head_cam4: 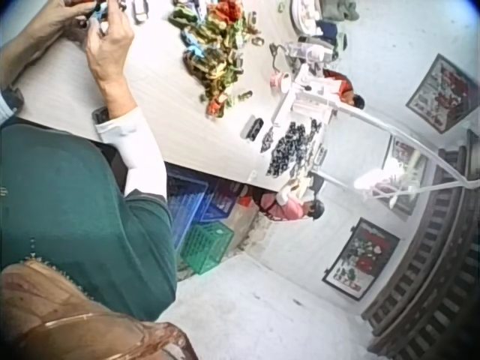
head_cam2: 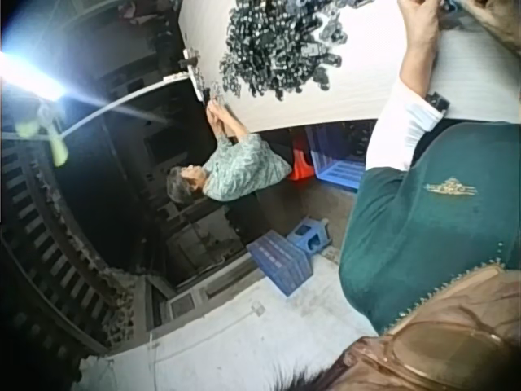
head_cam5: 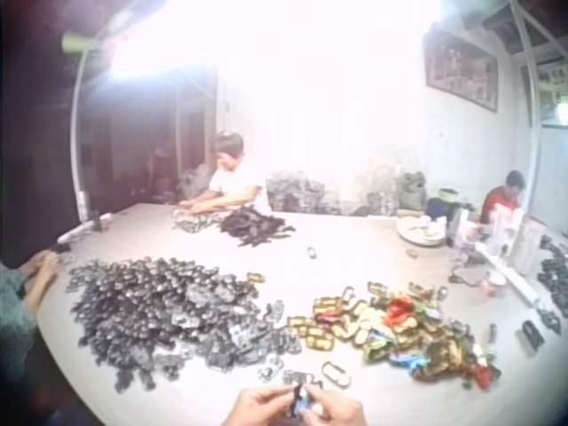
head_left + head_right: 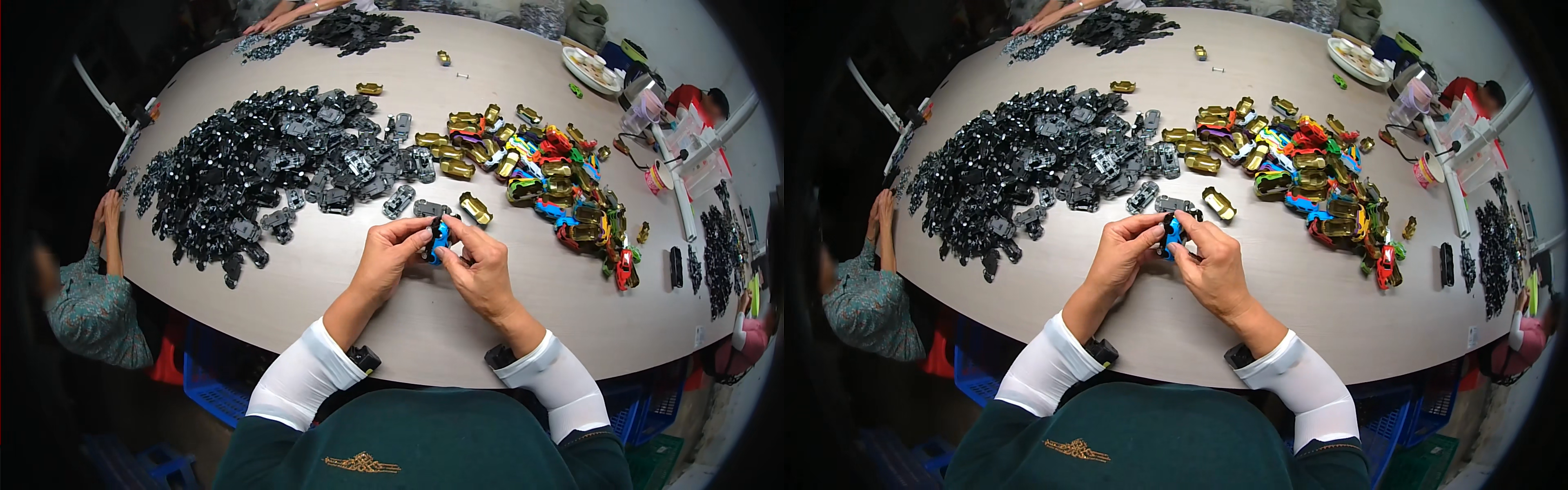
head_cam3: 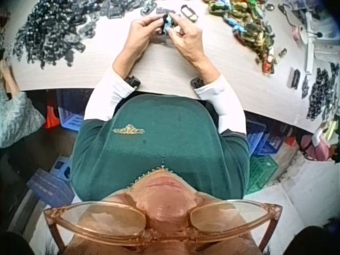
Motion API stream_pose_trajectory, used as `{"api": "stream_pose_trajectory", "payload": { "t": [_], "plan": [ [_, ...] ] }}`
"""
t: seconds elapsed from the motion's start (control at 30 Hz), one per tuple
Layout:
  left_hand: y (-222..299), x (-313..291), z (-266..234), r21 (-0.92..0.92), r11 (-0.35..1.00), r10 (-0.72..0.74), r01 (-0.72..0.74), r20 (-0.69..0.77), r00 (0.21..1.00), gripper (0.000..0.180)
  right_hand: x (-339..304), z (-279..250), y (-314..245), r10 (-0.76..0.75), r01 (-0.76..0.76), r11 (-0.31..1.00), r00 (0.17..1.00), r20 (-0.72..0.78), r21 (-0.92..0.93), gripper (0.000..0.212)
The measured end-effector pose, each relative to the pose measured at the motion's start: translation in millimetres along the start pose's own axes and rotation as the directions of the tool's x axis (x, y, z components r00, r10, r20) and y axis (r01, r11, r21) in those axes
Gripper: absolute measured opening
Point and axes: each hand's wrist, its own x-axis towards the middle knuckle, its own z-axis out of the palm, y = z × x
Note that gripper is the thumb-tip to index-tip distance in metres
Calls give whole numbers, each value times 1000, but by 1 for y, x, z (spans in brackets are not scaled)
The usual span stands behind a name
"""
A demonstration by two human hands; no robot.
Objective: The person assembles small toy cars by hand at a table. They pick up a black chassis and a colored body, press them together, and place the finished unit on the table. The process is repeated with different colored bodies throughout the clip.
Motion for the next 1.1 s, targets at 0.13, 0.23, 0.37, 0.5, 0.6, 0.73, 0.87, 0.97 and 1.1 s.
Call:
{"api": "stream_pose_trajectory", "payload": {
  "t": [0.13,0.23,0.37,0.5,0.6,0.73,0.87,0.97,1.1],
  "plan": [
    [-3,0,-1,70,997,36,-36,-7,999,23,0,2,7,-70,71,997,997,16,-32,43],
    [-5,1,-2,145,986,82,-83,12,997,24,0,3,10,-105,107,990,994,22,-91,44],
    [-2,-1,3,227,970,74,-88,68,995,26,1,-2,13,105,-108,993,992,67,51,47],
    [4,2,2,163,983,82,-82,11,997,32,8,-1,26,400,-422,818,906,140,392,44],
    [5,2,-6,140,989,-39,41,-17,999,34,13,-14,24,595,-663,527,735,325,532,29],
    [8,2,-2,2,995,-99,99,34,994,31,11,-16,33,559,-673,341,707,433,656,20],
    [9,1,-5,-34,987,-157,157,15,987,26,11,-19,17,547,-697,377,699,461,610,15],
    [10,0,-2,-85,973,-215,214,-7,977,21,10,-18,14,493,-689,438,721,487,577,14],
    [4,5,-7,-101,967,-232,233,17,973,16,9,-18,8,463,-703,458,711,528,545,16]
  ]
}}
